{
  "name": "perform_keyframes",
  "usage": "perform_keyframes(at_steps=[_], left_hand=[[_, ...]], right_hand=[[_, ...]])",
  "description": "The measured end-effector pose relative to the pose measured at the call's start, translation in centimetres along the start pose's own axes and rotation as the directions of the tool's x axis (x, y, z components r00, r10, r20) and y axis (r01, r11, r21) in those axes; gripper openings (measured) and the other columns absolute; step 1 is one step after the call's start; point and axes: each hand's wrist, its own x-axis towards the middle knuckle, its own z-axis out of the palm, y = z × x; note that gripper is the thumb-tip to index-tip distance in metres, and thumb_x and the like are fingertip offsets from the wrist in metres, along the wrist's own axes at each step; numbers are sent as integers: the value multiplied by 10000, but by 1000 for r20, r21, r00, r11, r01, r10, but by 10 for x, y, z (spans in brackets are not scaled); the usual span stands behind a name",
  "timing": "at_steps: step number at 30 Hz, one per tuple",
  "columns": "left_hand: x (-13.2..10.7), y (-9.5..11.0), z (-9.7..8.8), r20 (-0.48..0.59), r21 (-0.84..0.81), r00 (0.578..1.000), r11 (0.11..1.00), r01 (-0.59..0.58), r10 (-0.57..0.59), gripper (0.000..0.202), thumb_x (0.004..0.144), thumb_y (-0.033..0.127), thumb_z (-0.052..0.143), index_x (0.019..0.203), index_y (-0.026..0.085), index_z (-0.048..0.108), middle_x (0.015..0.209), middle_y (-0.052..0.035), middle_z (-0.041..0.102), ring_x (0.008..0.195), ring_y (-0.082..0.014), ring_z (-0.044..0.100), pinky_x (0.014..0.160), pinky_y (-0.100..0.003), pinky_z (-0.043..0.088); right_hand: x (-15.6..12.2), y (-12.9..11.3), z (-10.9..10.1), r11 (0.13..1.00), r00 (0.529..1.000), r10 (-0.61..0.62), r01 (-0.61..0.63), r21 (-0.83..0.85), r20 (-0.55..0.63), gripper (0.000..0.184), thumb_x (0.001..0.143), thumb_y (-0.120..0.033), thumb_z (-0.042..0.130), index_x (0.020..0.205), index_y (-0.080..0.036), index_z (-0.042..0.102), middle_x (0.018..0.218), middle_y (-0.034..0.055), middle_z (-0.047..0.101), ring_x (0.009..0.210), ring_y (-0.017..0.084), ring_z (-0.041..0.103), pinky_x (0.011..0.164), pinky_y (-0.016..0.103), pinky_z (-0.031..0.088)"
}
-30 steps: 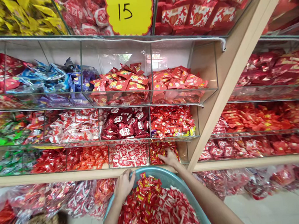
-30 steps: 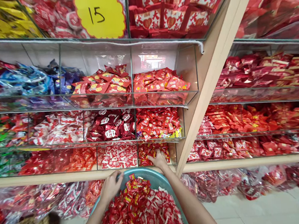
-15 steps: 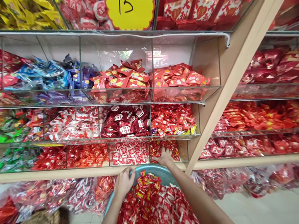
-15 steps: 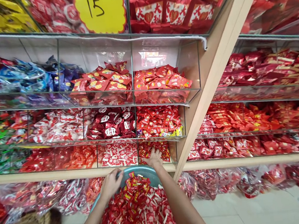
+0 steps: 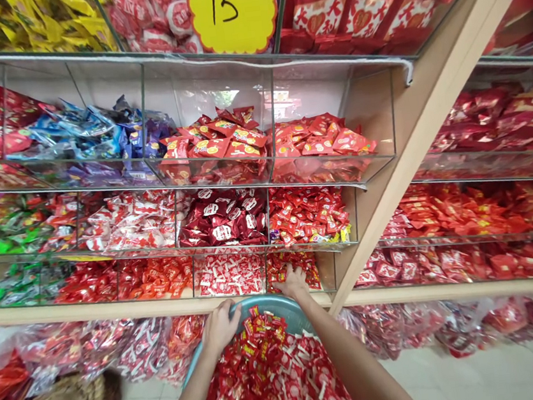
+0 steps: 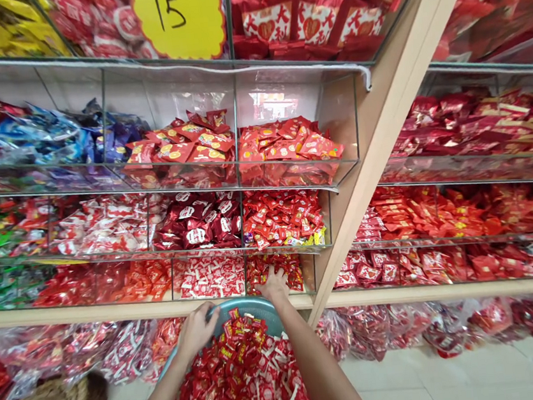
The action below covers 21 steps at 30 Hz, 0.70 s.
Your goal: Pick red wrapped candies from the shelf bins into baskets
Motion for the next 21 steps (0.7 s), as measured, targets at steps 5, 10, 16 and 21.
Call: perform_keyframes(at_steps=[5, 10, 16, 21], left_hand=[[1, -2, 3, -8, -8, 1000, 1000, -10, 10, 398, 863, 476, 302, 990, 222, 581, 941, -58, 673, 861, -187, 623, 754, -256, 402], [2, -4, 5, -14, 3, 1000, 1000, -10, 10, 389, 864, 474, 305, 989, 232, 582, 897, -54, 681, 853, -181, 625, 753, -253, 404], [2, -3, 5, -9, 10, 1000, 1000, 1, -1, 353, 858, 451, 344, 999, 236, 586, 914, -49, 681, 850, -170, 623, 749, -241, 403], [2, -3, 4, -8, -2, 1000, 1000, -14, 14, 358, 863, 444, 333, 995, 229, 587, 912, -50, 679, 855, -167, 622, 748, -236, 403]], right_hand=[[-5, -1, -3, 1000, 999, -23, 23, 8, -36, 648, 698, -408, 593, 1275, -223, 363, 1279, 181, 381, 1146, 342, 419, 780, 415, 428], [-8, 1, -3, 995, 995, -51, 58, 78, -89, 483, 766, -278, 525, 1235, -232, 420, 1215, 175, 433, 1105, 333, 460, 777, 408, 428], [-1, 6, -1, 981, 993, -43, 63, 184, -112, 422, 779, -131, 429, 1194, -190, 477, 1184, 196, 476, 1051, 308, 518, 783, 396, 424], [11, 19, -4, 920, 989, -9, 66, 387, -148, 365, 759, -125, 476, 1117, -143, 544, 1079, 204, 573, 1029, 307, 548, 835, 390, 404]])
